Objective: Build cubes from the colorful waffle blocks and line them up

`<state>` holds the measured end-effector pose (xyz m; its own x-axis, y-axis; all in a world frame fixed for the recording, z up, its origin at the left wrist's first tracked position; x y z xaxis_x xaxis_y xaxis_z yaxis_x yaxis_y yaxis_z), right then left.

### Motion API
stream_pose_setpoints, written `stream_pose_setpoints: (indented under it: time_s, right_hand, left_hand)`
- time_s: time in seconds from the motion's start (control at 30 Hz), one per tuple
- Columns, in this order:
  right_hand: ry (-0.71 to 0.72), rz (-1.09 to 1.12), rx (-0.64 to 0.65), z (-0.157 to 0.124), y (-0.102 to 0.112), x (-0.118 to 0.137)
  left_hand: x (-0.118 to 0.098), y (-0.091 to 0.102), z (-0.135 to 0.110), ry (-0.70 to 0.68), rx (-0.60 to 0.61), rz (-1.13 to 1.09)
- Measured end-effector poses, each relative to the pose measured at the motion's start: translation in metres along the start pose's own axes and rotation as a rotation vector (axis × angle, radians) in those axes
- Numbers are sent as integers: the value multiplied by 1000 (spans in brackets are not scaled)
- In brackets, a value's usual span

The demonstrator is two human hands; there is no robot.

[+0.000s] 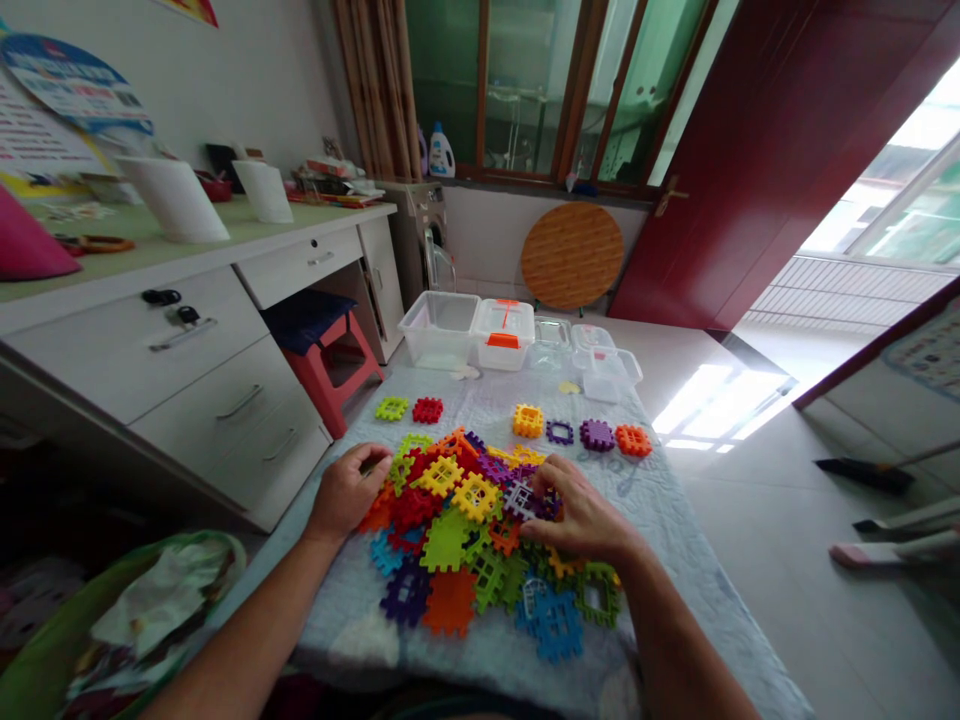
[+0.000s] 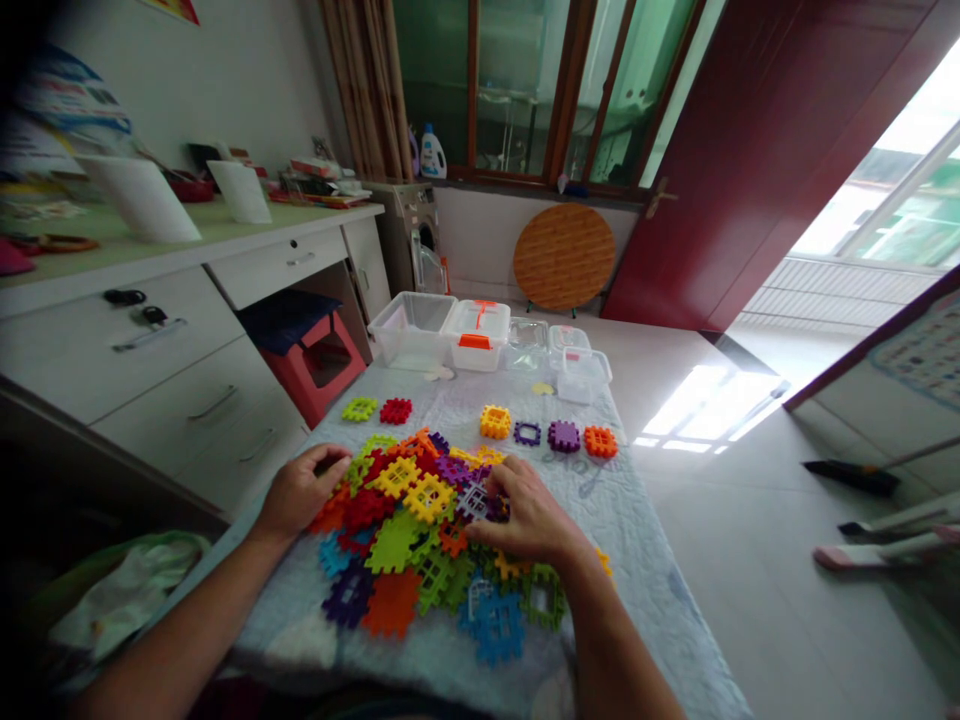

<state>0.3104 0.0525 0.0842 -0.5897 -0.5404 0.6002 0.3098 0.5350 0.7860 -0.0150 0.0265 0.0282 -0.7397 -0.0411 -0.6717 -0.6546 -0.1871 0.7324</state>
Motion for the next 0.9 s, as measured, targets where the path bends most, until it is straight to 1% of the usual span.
stream_pose_setpoints:
  time_s: [0.1, 0.23, 0.33, 0.53, 0.6, 0.73, 0.9]
  right_hand:
    - [-30, -64, -57, 1, 0, 0]
    - [1, -144, -105, 5, -3, 5]
    - [20, -135, -128, 5, -3, 6]
    - [-19, -52, -201, -4, 11, -5]
    - [-22, -51, -175, -4, 10, -5]
    - [-2, -110, -85, 0, 1, 2]
    - [-37, -191, -70, 3, -5, 7]
  left_hand:
    - [-2, 0, 0, -7, 0, -3]
    - [-5, 1, 0, -21, 1, -10]
    - [-6, 2, -1, -15, -3, -9]
    - [-5, 2, -1, 1, -9, -15]
    - [-4, 1, -1, 0, -5, -18]
    - [-3, 0, 0, -6, 5, -17]
    - [-5, 1, -1, -5, -5, -10]
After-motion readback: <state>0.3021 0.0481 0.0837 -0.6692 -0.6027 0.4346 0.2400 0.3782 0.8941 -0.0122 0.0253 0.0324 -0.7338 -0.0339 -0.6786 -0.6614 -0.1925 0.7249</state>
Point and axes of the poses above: each hand's wrist, its own z-axis towards the middle knuckle, its own y-axis out of the back of the hand, x = y × z, the point moved 6 cm from there along z, towards the middle knuckle, and after that the axes turned 15 degrees about x, right-handed, at the moved point
